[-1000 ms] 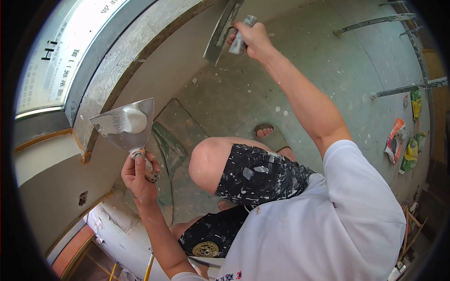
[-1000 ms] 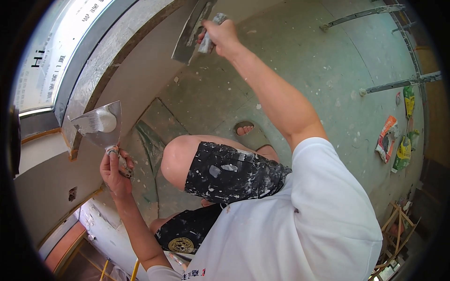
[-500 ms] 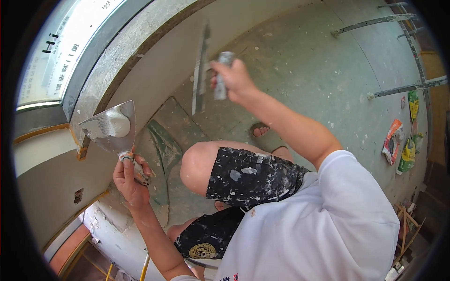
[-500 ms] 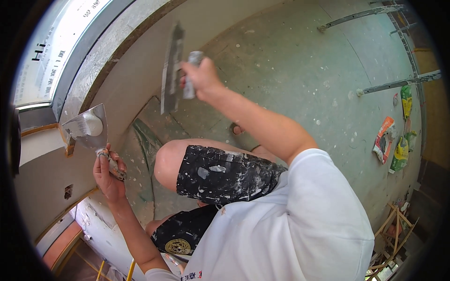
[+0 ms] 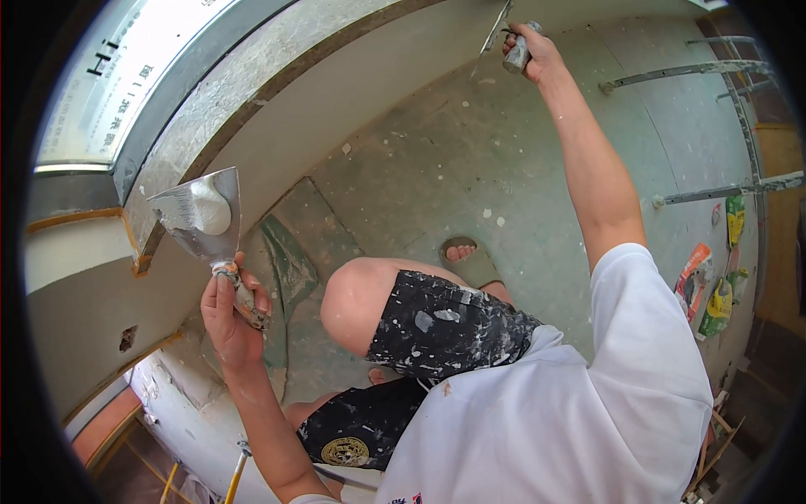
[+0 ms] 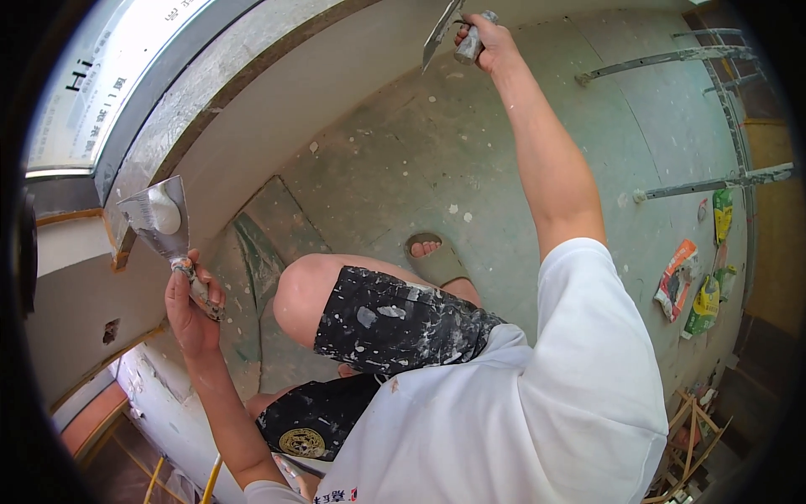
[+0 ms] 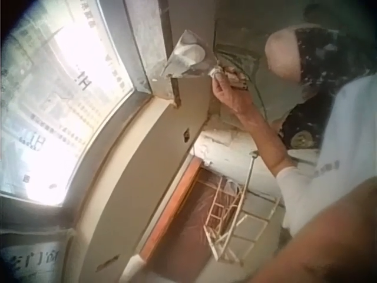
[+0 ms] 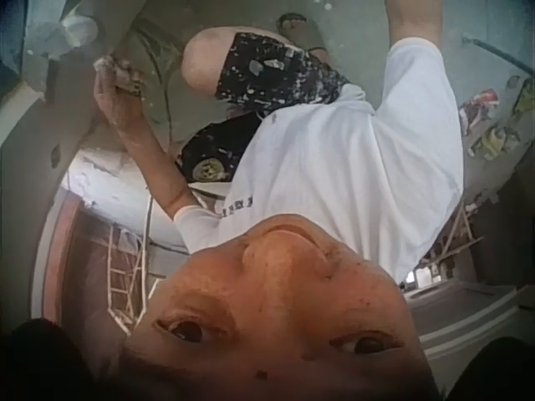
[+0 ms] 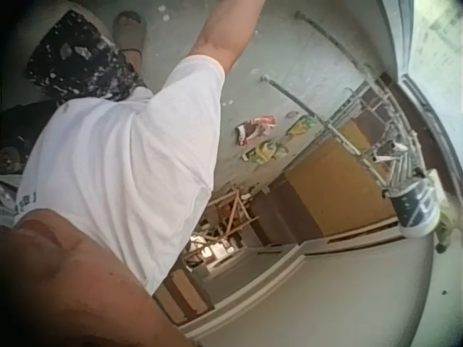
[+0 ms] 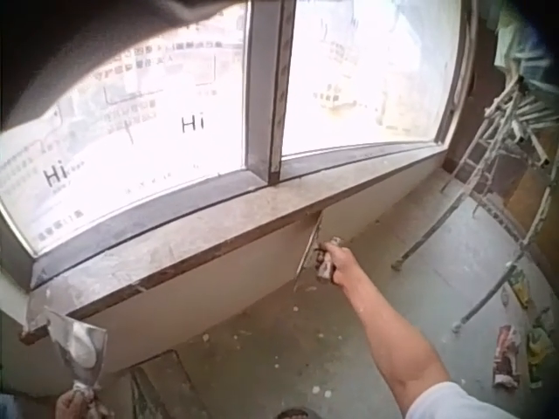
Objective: Applying and smoothing putty or plaster on walls and edges using a trowel and putty knife.
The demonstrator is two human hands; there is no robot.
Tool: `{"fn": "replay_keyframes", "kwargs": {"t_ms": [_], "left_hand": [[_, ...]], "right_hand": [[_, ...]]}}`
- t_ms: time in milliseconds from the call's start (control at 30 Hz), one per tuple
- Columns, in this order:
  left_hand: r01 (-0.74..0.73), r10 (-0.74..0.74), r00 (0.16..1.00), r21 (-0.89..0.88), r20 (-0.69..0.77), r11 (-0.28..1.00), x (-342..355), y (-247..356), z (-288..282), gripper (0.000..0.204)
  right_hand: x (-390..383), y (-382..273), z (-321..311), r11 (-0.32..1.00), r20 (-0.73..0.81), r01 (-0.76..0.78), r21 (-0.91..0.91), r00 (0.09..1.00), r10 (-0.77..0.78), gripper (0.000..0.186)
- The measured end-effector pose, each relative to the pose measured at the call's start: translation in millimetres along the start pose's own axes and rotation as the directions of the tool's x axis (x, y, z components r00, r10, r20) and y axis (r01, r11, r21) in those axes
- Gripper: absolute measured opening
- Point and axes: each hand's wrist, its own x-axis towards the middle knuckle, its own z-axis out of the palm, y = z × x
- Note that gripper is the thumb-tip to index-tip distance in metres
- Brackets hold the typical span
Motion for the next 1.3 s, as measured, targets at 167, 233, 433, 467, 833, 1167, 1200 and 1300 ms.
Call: {"fn": "replay_keyframes", "kwargs": {"t_ms": [167,233,433,467,833,1167,1200,1300], "left_hand": [[0.0,0.0,1.0,-0.007,0.012,1.0,-1,2,-2,0.037],[-0.03,0.029,1.0,0.005,0.011,1.0,-1,3,2,0.038],[-0.023,0.023,0.999,0.002,0.039,1.0,-2,-6,8,0.038],[-0.034,0.034,0.999,0.007,0.033,0.999,-3,-5,6,0.038],[0.179,-0.173,0.957,-0.005,0.233,0.984,-7,-7,15,0.032],[0.116,-0.068,0.923,-0.104,0.379,0.988,-10,3,14,0.027],[0.081,-0.054,0.954,-0.078,0.295,0.994,-11,7,18,0.025],[-0.164,0.181,0.983,0.303,-0.03,0.939,-18,7,46,0.017]], "right_hand": [[-48,66,51,0.998,0.043,0.018,-0.061,0.999,-0.015,0.014],[-82,101,91,0.999,0.048,0.029,-0.032,0.998,-0.027,0.015],[-152,200,204,0.996,-0.002,0.087,0.03,0.996,-0.087,0.013],[-168,211,222,0.995,-0.023,0.094,0.041,0.995,-0.093,0.014],[-225,100,93,0.951,0.398,-0.04,-0.308,0.902,0.166,0.02],[-228,34,170,0.475,0.612,0.394,-0.787,0.596,0.519,0.019],[-224,45,162,0.489,0.626,0.401,-0.775,0.594,0.505,0.019],[-251,72,176,0.874,0.327,-0.405,-0.269,0.815,0.478,0.034]]}}
